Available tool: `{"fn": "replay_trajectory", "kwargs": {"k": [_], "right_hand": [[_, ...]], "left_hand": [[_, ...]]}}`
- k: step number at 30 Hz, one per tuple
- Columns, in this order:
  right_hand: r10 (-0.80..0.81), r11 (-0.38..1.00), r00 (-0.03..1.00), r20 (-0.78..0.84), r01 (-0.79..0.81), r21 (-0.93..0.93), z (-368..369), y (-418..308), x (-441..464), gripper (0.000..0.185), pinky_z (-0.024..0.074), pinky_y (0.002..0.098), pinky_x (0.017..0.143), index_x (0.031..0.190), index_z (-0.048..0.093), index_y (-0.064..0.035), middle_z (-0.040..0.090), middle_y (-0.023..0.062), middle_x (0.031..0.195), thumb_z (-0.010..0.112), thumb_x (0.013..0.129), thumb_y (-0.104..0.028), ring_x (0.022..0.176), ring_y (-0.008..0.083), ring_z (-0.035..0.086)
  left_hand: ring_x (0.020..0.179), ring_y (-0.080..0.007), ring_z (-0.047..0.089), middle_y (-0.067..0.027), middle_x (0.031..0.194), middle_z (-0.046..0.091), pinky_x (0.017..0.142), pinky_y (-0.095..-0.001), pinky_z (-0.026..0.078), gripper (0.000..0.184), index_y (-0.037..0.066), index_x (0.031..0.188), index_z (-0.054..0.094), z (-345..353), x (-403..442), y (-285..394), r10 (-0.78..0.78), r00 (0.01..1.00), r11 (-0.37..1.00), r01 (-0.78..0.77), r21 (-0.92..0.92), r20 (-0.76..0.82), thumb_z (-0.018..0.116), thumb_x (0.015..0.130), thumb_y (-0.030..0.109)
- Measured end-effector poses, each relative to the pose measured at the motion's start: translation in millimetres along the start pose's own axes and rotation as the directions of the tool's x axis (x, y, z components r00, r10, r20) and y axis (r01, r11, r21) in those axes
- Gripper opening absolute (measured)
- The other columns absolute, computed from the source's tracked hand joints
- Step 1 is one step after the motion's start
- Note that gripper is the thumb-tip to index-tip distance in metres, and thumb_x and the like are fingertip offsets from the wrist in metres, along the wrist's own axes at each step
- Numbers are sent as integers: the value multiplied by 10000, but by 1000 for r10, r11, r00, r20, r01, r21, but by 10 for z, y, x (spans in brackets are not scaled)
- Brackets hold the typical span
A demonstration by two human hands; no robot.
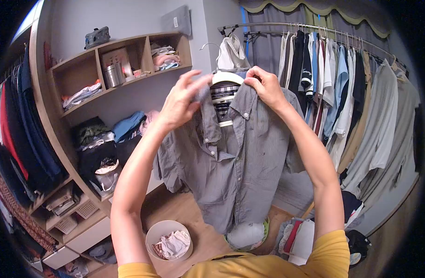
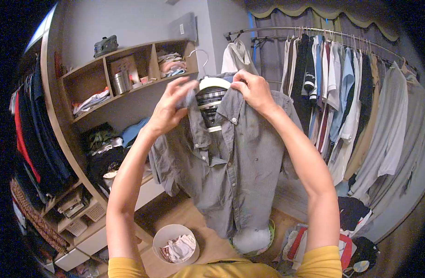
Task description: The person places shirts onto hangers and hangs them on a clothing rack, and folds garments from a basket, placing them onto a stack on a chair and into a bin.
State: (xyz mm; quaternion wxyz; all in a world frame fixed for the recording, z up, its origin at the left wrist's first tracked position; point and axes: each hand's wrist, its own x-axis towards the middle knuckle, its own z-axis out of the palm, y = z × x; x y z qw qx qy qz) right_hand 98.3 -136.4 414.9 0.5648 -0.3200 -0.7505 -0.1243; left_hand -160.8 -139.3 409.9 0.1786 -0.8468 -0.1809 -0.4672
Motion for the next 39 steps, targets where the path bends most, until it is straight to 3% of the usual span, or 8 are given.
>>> {"fn": "replay_trajectory", "kwargs": {"k": [2,5,9,19,22,30,34,39], "right_hand": [[30,998,998,50,-33,57,-23,8,2,98,374,198,570,773,538,-4,512,-17,648,576,784,-93,621,42,443],[59,997,997,42,-61,56,-42,-7,-33,143,419,279,584,791,574,-46,592,90,666,600,746,-180,611,175,569],[121,992,990,72,-119,-31,-96,-88,-100,145,414,277,576,787,574,-45,589,89,669,602,743,-180,603,172,560],[105,987,987,-118,-90,131,40,-19,-188,151,403,272,555,778,554,-21,566,71,637,612,747,-157,564,136,516],[80,989,977,-198,-52,141,55,-42,-199,125,392,236,552,785,538,-3,537,45,625,586,777,-118,579,84,480],[69,886,965,254,-176,428,-97,-9,-135,101,351,187,678,763,526,-29,474,-9,787,548,814,-113,745,45,410],[-244,967,907,342,254,15,-153,-197,-111,258,241,413,997,872,592,-89,256,126,1358,668,678,-241,1254,313,246],[-445,703,661,605,676,-222,-148,-709,-243,369,186,468,1008,790,606,-102,306,97,1342,687,559,-379,1252,317,234]], "left_hand": [[1172,-284,365,-103,1332,309,938,-403,335,504,217,1049,573,-74,104,123,201,967,935,-237,264,157,536,628,-58],[1198,-281,321,-76,1319,316,935,-461,318,420,220,989,598,-80,204,78,100,941,888,-231,398,325,567,645,-20],[917,-282,554,-130,1056,535,779,-338,441,197,69,870,610,-171,377,-91,-175,983,983,172,61,49,600,678,29],[799,-329,588,-222,804,585,715,-363,453,358,56,1078,447,252,280,-80,-345,936,927,351,-129,67,557,742,117],[819,-116,537,-57,906,589,746,-236,425,399,1,1151,429,205,227,-119,-428,824,756,552,-352,372,545,777,76],[751,-100,569,-55,871,602,713,-212,457,203,-20,972,542,89,122,-99,-435,789,364,594,-717,434,461,787,2],[742,-101,576,-54,855,601,706,-217,468,195,-10,971,535,17,89,-202,-476,778,266,572,-776,411,438,805,21],[745,-105,581,-59,876,602,706,-219,470,209,-4,996,523,-29,86,-311,-433,815,193,502,-843,386,423,816,35]]}}
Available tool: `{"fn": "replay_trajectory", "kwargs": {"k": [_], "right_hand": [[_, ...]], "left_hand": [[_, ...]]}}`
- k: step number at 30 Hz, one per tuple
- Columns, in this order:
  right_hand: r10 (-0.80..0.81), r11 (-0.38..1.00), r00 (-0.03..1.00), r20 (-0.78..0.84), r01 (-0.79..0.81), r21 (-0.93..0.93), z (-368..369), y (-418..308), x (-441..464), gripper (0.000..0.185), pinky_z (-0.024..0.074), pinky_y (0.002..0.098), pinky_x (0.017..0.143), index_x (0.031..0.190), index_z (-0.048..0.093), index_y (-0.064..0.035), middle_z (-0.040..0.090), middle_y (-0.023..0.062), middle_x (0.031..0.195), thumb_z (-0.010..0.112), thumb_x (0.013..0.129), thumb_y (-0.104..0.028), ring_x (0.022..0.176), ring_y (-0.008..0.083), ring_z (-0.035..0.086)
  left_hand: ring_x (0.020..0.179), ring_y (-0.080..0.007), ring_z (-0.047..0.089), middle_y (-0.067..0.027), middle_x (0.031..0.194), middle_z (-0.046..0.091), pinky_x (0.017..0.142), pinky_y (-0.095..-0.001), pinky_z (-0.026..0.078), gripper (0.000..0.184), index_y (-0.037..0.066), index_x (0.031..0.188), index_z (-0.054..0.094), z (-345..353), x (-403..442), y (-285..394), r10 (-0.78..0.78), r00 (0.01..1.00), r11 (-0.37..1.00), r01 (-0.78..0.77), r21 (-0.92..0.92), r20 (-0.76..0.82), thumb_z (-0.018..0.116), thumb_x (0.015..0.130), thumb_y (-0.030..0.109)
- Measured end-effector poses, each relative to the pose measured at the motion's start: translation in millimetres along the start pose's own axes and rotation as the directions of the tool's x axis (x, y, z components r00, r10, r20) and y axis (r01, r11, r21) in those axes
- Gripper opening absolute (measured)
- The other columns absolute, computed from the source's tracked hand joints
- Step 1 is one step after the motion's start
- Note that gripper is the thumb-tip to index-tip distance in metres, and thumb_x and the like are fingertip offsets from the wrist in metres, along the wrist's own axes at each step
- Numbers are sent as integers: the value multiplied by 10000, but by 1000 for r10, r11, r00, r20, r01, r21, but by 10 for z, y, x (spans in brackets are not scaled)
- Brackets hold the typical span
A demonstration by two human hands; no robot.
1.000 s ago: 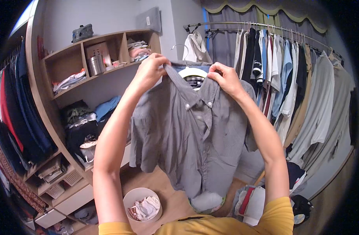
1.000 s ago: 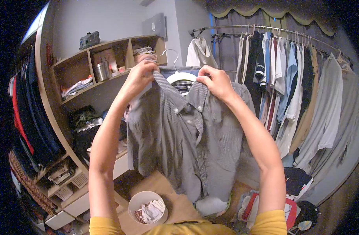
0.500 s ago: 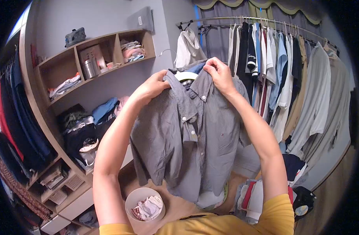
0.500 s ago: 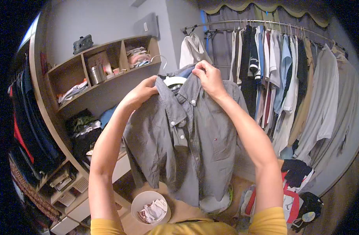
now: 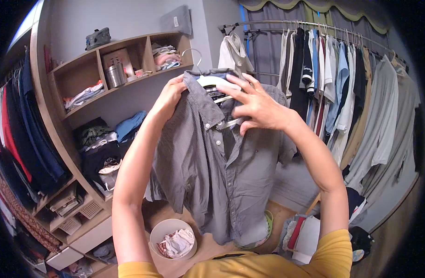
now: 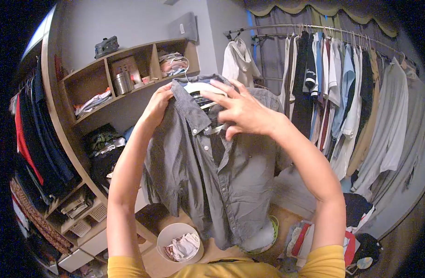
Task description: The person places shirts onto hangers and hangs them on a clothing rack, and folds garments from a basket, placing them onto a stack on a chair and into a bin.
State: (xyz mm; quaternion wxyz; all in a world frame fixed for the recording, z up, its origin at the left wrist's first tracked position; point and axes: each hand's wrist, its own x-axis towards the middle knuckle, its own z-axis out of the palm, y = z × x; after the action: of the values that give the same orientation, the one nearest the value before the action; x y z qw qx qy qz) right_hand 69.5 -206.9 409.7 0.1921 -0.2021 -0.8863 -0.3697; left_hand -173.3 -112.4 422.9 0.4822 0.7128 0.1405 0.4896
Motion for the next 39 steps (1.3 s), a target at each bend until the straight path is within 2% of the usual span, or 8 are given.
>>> {"fn": "replay_trajectory", "kwargs": {"k": [5,16,19,23,25,32,34,39], "right_hand": [[104,836,983,-152,-4,548,92,88,19,151,296,401,923,670,597,-80,626,4,895,693,617,-183,1044,236,481],[508,688,859,67,-451,569,354,84,350,265,319,302,676,649,465,-46,492,77,588,708,596,-137,620,225,489],[360,922,859,-365,-265,284,360,35,329,175,400,311,626,712,509,-41,556,73,667,663,629,-29,616,155,543],[698,553,662,-274,-255,793,470,-146,346,292,454,271,701,915,552,-18,607,80,811,661,644,-14,748,153,602],[627,686,724,-289,-336,645,426,-112,337,311,456,284,708,899,557,-20,587,94,849,690,618,-37,818,173,583],[444,896,690,-572,-318,311,678,87,369,566,419,357,794,1008,481,0,519,181,992,766,547,-164,850,279,528],[755,551,654,-48,-594,586,647,25,409,593,412,326,818,1036,456,38,520,218,1052,739,594,-237,975,268,523],[311,319,864,397,-488,812,1150,-215,401,257,424,234,669,897,597,28,603,12,762,638,713,-147,719,70,516]], "left_hand": [[747,-103,576,-51,889,602,715,-228,462,221,14,1006,526,-21,-29,8,19,996,996,-12,85,-85,417,816,44],[857,-100,540,-41,967,568,783,-232,430,289,12,1060,498,105,57,-79,-37,999,957,30,287,20,460,773,12],[935,-119,514,-43,1045,540,861,-255,395,454,-7,1133,453,158,-8,115,51,987,917,-107,385,153,517,687,-57],[919,-121,511,-50,1003,570,848,-253,390,373,-31,1080,502,171,-47,107,49,986,780,-138,610,161,517,708,-39],[863,-113,533,-53,917,594,811,-242,406,342,-17,1040,523,123,-14,-39,183,967,658,-256,709,179,479,705,-69],[864,-91,514,-39,933,592,821,-239,398,324,-16,1034,538,271,-212,-151,120,978,925,-173,337,173,485,719,-74],[885,-86,504,-37,959,583,836,-233,388,337,-20,1037,529,210,-297,-196,44,989,878,-106,466,143,483,710,-84],[917,-100,479,-44,962,553,847,-237,366,406,-14,1078,459,-6,-857,-375,-175,978,889,109,444,111,549,683,-47]]}}
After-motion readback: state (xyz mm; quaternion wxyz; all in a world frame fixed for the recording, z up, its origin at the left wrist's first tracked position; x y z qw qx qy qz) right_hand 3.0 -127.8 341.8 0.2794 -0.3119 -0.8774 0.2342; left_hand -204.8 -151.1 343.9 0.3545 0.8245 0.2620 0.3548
